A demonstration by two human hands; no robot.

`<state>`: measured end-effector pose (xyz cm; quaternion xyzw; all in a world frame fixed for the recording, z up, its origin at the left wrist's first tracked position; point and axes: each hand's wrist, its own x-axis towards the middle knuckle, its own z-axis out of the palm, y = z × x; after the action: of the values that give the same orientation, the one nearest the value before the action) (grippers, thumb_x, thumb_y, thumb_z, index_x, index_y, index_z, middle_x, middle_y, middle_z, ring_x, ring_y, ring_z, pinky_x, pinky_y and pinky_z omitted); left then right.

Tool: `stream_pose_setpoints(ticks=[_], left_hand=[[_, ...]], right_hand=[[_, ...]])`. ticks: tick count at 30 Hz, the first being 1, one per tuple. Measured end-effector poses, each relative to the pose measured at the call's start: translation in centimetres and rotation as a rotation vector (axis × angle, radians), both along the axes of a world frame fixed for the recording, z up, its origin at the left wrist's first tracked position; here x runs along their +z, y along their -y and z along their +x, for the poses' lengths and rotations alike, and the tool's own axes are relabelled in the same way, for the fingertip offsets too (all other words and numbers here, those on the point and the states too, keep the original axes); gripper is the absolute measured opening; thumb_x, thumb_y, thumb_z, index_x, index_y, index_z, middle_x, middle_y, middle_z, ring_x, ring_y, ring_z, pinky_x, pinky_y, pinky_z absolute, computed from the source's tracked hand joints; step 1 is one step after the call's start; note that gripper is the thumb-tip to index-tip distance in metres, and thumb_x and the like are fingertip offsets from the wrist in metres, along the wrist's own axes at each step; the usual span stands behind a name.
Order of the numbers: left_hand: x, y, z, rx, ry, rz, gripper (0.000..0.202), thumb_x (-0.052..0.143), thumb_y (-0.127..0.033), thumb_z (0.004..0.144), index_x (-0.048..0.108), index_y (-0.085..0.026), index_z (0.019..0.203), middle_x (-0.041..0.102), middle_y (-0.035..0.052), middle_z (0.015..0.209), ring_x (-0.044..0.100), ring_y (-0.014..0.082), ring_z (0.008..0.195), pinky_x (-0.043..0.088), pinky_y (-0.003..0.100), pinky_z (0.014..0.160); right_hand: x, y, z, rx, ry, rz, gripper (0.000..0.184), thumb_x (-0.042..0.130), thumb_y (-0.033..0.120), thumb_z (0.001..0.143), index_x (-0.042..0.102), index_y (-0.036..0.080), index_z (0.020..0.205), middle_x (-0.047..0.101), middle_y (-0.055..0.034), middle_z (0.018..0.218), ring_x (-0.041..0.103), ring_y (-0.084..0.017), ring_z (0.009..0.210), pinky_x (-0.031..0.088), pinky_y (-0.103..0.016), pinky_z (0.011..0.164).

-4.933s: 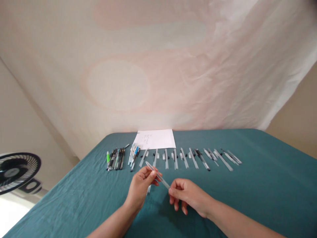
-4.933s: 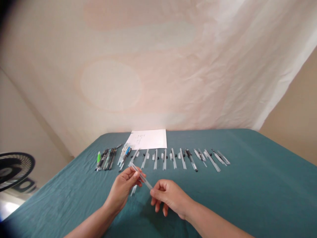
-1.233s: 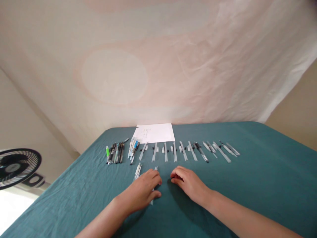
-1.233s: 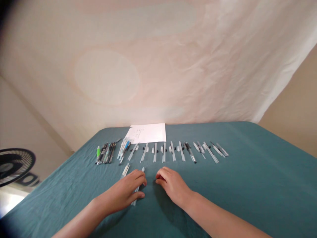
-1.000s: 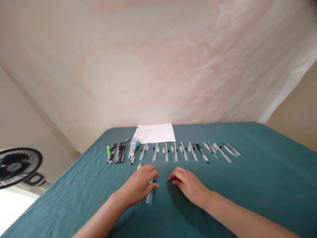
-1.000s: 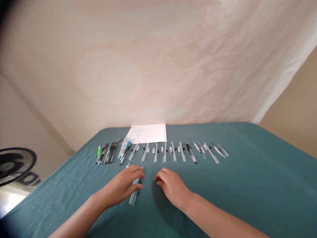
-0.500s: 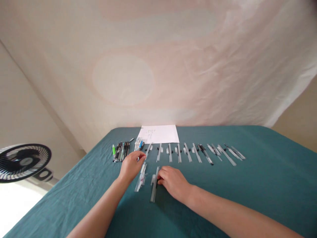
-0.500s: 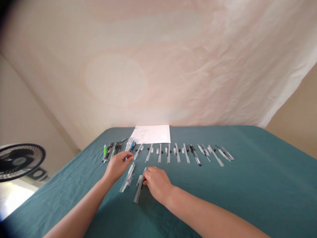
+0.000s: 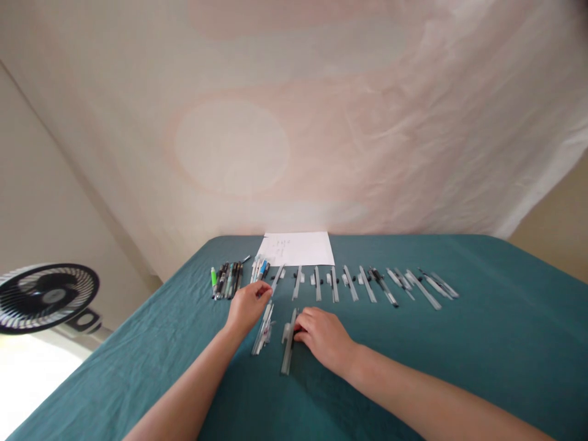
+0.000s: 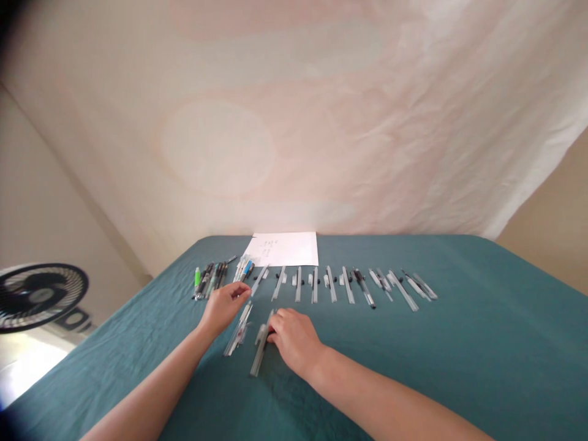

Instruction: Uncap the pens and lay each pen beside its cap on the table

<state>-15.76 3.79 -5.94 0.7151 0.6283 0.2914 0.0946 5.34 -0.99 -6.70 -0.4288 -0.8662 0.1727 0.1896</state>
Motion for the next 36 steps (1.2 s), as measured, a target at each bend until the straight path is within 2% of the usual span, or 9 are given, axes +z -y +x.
stream_pose_setpoints(ticks=[14, 31, 36], left_hand=[[-0.05, 0.01, -0.05, 0.02, 0.036, -0.045, 0.025, 0.048, -0.037, 0.077, 0.065, -0.02, 0.081, 0.066, -0.0004, 0.072, 0.058, 0.015, 0.067, 0.039, 0.022, 0.061], [-0.47, -0.22, -0.29, -0.008, 0.029, -0.05, 0.024, 0.047, -0.037, 0.079, 0.064, -0.021, 0.082, 0.065, -0.0017, 0.069, 0.058, 0.0141, 0.065, 0.038, 0.021, 0.059], [-0.68, 0.0, 0.19, 0.013, 0.009, -0.066, 0.022, 0.047, -0.035, 0.079, 0.064, -0.021, 0.081, 0.065, -0.0013, 0.07, 0.058, 0.0143, 0.066, 0.038, 0.021, 0.059]], right_hand=[[0.06, 0.09, 0.57, -0.044, 0.025, -0.001, 0.012, 0.06, 0.032, 0.08, 0.061, 0.022, 0.084, 0.059, -0.0011, 0.087, 0.054, -0.016, 0.088, 0.037, -0.024, 0.074], [-0.33, 0.33, 0.09, -0.034, -0.047, 0.012, 0.008, 0.057, 0.028, 0.082, 0.062, 0.023, 0.081, 0.06, 0.0, 0.085, 0.054, -0.015, 0.087, 0.038, -0.023, 0.075], [0.05, 0.21, 0.8, -0.042, -0.034, -0.01, 0.007, 0.058, 0.027, 0.081, 0.062, 0.022, 0.079, 0.06, -0.0005, 0.084, 0.055, -0.015, 0.086, 0.038, -0.023, 0.073]])
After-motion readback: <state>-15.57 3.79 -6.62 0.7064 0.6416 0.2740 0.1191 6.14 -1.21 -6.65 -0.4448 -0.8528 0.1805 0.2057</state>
